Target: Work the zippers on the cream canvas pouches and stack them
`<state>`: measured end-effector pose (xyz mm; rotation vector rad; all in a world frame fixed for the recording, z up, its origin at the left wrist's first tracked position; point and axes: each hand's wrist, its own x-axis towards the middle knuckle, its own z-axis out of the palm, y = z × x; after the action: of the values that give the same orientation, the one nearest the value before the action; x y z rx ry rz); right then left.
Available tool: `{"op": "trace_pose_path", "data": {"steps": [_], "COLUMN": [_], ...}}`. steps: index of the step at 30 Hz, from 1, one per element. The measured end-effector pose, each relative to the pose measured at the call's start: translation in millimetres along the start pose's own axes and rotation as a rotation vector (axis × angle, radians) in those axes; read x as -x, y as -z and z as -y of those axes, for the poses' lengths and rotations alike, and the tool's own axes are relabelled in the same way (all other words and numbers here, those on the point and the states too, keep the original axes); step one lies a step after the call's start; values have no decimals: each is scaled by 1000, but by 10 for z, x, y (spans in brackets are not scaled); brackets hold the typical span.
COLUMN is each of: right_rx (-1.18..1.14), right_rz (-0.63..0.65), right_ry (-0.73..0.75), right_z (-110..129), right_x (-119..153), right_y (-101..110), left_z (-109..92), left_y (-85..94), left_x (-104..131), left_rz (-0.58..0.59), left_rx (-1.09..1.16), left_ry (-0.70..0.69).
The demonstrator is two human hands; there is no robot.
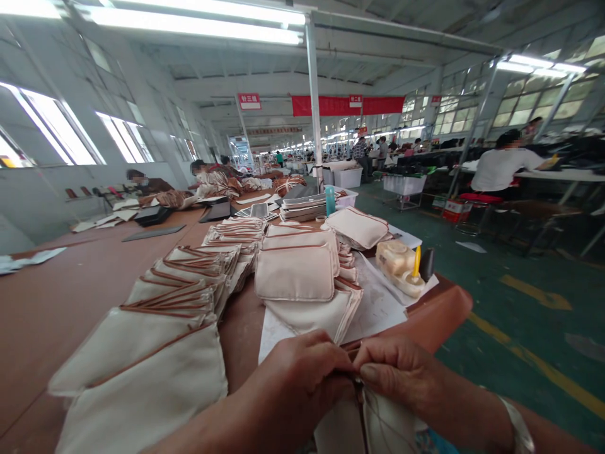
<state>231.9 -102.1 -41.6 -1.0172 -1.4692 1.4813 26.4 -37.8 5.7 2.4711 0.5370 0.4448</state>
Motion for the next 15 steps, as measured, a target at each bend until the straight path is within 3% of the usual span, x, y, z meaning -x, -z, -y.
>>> {"op": "trace_pose_path", "data": {"steps": [7,12,15], "right_rx": [44,2,-8], "right_rz": [26,23,14], "right_ry": [-59,-85,-80], "right_z": [60,14,3], "right_x": [19,11,0], "right_y": [22,27,14], "left_z": [-34,-6,-28], "left_y": [131,120,118], "left_x": [-93,-87,-73], "left_rz": [230,266,296], "left_rx": [-30,-242,-347], "left_ry": [15,-107,-91]}}
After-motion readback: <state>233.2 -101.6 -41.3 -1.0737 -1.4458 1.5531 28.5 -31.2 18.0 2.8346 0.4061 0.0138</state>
